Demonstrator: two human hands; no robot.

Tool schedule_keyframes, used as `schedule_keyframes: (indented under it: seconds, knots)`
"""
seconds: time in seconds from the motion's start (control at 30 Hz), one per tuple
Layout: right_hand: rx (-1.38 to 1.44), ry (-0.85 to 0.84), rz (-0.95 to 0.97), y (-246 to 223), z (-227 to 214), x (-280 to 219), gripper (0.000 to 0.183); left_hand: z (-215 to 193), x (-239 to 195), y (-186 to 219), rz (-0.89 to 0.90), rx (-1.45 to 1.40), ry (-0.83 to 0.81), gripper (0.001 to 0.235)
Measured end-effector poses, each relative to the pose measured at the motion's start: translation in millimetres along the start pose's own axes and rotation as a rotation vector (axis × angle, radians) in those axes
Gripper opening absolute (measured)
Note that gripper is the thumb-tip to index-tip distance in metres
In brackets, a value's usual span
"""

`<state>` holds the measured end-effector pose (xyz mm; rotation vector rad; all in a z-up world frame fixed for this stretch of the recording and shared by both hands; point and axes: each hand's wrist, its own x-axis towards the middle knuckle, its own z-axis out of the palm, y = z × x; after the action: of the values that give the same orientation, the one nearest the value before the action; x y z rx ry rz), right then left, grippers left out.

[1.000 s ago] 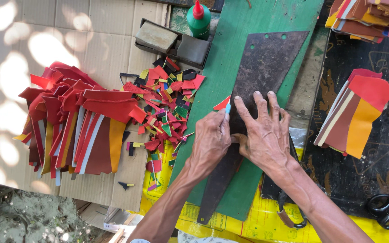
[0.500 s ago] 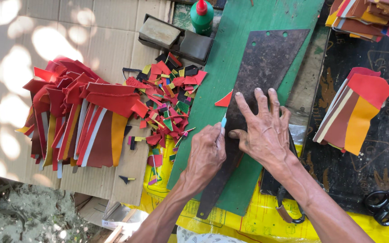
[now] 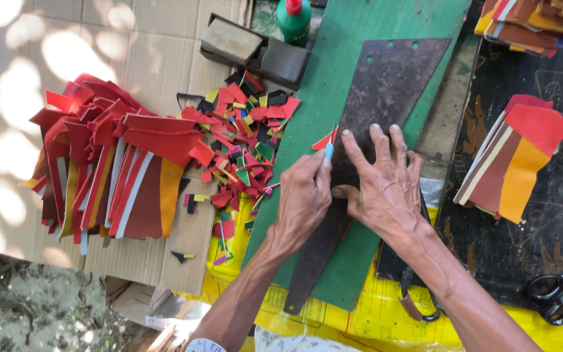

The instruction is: The person uses a utility knife and a metal triangular ruler to cut small rectangular pieces from layered colored sheets. They repeatedly align the ruler, cut along its edge, and stack the finished pieces on the right side of the work surface.

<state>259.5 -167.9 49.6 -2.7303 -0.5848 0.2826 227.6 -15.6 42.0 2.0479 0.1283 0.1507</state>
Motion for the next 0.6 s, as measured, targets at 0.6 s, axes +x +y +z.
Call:
schedule_keyframes:
  seconds: [0.6]
  knots:
    - [-0.035,0.001,-0.001,3.8,0.7,4.8,0.098,12.6,9.7,-17.9,0.045,0.118,-0.093,0.007]
